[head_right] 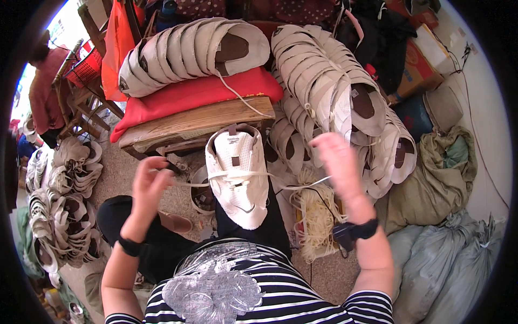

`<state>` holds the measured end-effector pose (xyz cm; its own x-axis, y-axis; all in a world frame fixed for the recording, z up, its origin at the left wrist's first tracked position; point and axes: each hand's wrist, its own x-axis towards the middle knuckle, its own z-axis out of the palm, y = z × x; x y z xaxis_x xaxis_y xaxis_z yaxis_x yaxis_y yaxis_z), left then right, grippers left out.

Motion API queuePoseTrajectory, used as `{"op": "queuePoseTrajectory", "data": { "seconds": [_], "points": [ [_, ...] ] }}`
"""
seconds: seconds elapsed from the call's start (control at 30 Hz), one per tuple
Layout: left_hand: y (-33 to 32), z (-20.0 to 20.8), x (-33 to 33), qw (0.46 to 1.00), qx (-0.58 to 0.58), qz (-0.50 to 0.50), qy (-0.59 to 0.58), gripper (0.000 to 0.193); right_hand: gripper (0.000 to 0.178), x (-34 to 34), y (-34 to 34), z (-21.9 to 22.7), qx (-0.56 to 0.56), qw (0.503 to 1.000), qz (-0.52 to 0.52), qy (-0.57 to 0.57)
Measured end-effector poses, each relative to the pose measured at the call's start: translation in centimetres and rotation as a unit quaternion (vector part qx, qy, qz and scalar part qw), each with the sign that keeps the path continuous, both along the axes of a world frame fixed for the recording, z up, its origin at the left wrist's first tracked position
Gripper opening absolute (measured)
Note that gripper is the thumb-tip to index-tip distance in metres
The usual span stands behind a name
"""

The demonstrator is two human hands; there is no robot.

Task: The recorder is threading laces through the eyelets of a white athletic shoe.

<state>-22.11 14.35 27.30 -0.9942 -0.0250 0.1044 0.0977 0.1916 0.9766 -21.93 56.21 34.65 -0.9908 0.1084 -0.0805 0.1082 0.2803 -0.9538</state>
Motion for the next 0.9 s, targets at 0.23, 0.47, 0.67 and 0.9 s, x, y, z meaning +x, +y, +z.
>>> {"op": "queuePoseTrajectory", "data": {
  "seconds": [0.23,0.47,0.67,0.9],
  "points": [
    [7.5,-0.9,0.6,0.975,-0.182,-0.102,0.076,0.032,0.019,-0.1,-8.0,-4.0,0.075,0.986,0.147,0.008],
    [7.1,1.5,0.2,0.928,0.183,-0.200,-0.257,0.011,0.019,-0.2,-8.0,-3.4,0.116,0.977,0.177,-0.014],
    [5.4,6.0,0.4,0.841,0.261,-0.305,-0.364,0.033,0.021,-2.2,-8.5,-1.7,0.311,0.922,0.229,0.009],
    [0.3,5.8,-1.1,0.758,0.616,-0.118,-0.175,0.026,0.015,-3.7,-9.8,-0.7,0.507,0.766,0.328,0.220]
  ]
}}
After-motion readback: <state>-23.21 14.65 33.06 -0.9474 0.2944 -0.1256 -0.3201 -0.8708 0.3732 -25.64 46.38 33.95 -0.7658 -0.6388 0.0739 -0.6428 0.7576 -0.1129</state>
